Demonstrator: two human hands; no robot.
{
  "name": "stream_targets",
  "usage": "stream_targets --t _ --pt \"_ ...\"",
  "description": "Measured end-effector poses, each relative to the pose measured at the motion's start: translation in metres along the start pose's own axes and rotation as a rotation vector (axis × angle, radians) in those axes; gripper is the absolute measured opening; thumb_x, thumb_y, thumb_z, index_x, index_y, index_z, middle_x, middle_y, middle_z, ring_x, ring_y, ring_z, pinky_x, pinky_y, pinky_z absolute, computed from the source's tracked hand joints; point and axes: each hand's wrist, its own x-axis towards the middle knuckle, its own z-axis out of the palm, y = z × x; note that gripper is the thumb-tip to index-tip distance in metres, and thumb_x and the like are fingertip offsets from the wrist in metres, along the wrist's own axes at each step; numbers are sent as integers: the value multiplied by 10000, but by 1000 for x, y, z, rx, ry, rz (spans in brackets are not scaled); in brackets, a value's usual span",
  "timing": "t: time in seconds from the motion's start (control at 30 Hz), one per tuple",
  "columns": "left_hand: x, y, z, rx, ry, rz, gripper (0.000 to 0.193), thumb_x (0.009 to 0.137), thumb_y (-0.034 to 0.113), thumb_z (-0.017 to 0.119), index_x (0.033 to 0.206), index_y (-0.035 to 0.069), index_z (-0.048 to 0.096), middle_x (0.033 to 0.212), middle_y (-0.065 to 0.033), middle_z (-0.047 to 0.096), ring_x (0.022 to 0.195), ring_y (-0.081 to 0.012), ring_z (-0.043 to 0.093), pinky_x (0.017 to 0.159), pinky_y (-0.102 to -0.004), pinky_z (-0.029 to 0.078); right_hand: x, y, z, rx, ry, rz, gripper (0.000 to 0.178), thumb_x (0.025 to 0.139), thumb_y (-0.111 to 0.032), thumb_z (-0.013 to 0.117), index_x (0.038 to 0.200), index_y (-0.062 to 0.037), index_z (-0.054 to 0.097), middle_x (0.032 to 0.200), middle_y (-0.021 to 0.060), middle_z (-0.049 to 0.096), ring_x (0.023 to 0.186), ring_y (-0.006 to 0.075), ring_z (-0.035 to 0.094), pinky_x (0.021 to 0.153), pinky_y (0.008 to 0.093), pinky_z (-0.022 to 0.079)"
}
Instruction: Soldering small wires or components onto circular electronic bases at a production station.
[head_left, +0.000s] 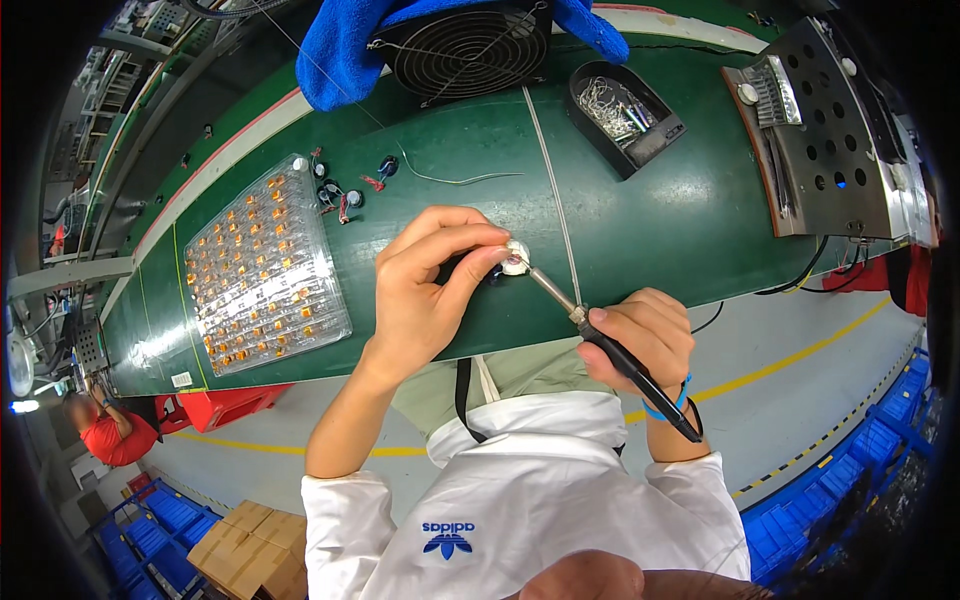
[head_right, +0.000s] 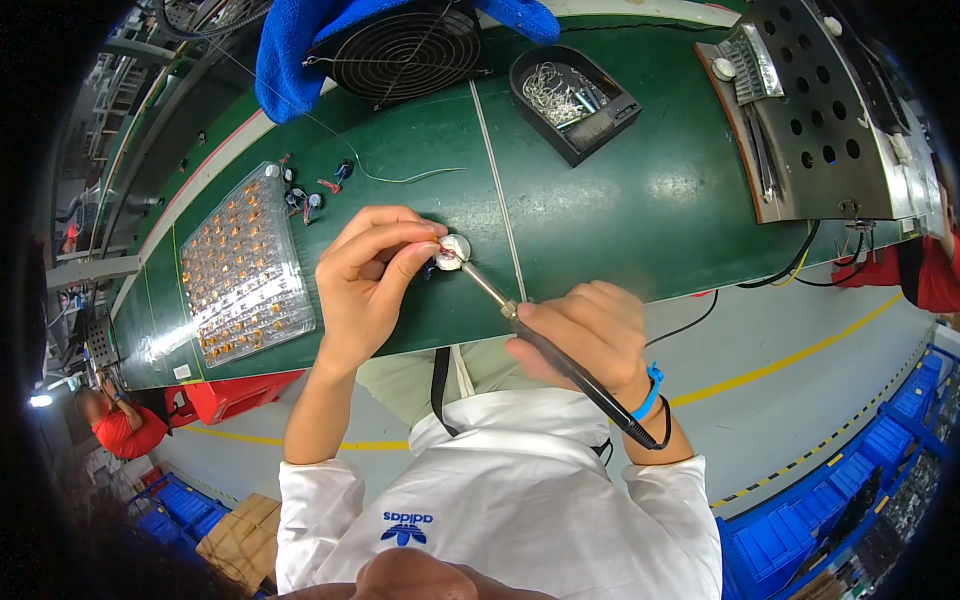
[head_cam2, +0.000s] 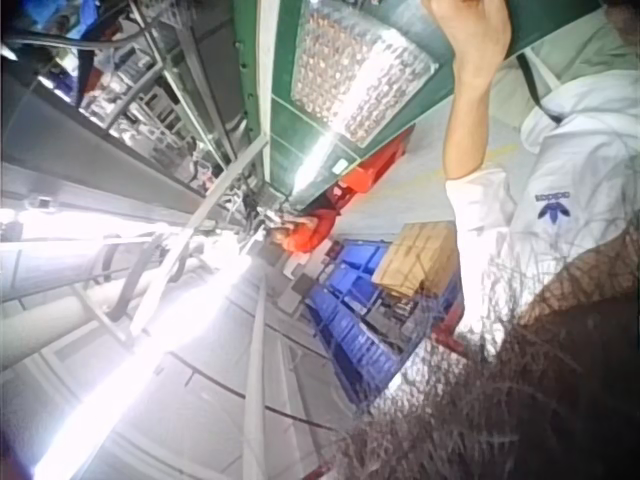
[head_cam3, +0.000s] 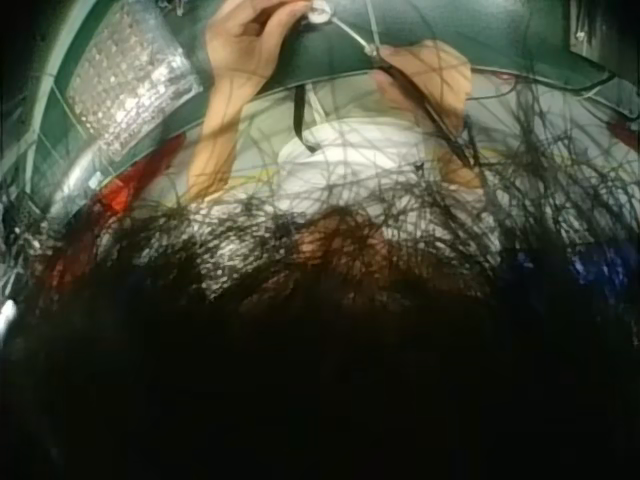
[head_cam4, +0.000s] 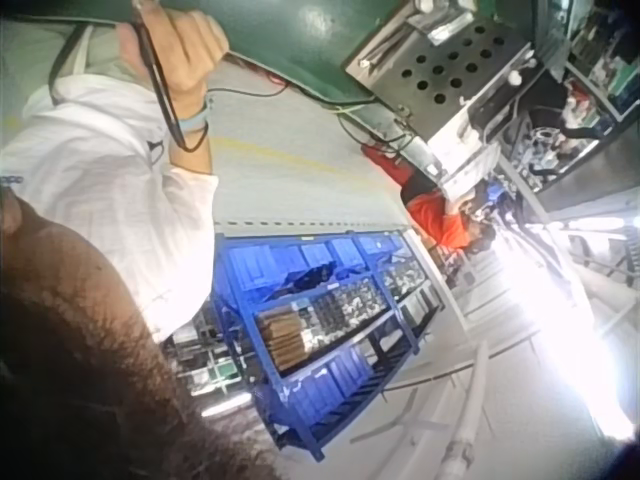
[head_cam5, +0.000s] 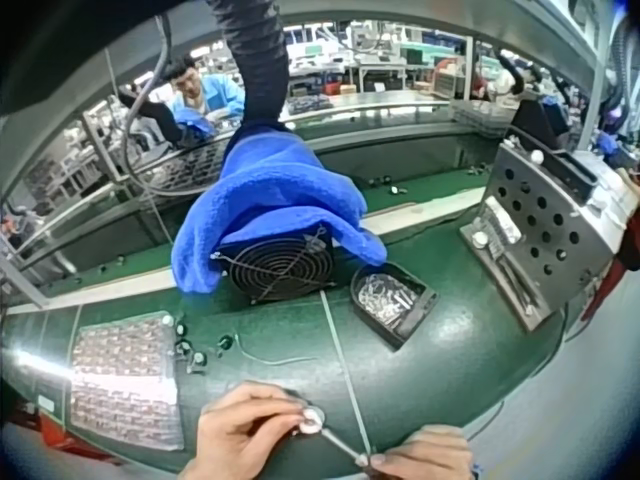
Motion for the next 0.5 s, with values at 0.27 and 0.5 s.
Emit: stream_targets --t 0.27,0.5 --pt "-1 -2 2 -13 33 1 142 921 -37 750 1059 -23 780 1088 -104 699 896 -153 701 753 -266 576 1 0 1 11 12 0 288 809 -186 874 992 -9 738 751 68 713 553 195 608 491 296 404" --pt "-2 0 2 -11 19 -6 144 919 -39 748 1058 -18 782 1074 -105 702 904 -157 698 767 -271 574 -2 -1 1 14 68 52 308 894 -251 820 948 32 711 664 104 657 516 228 603 494 311 469"
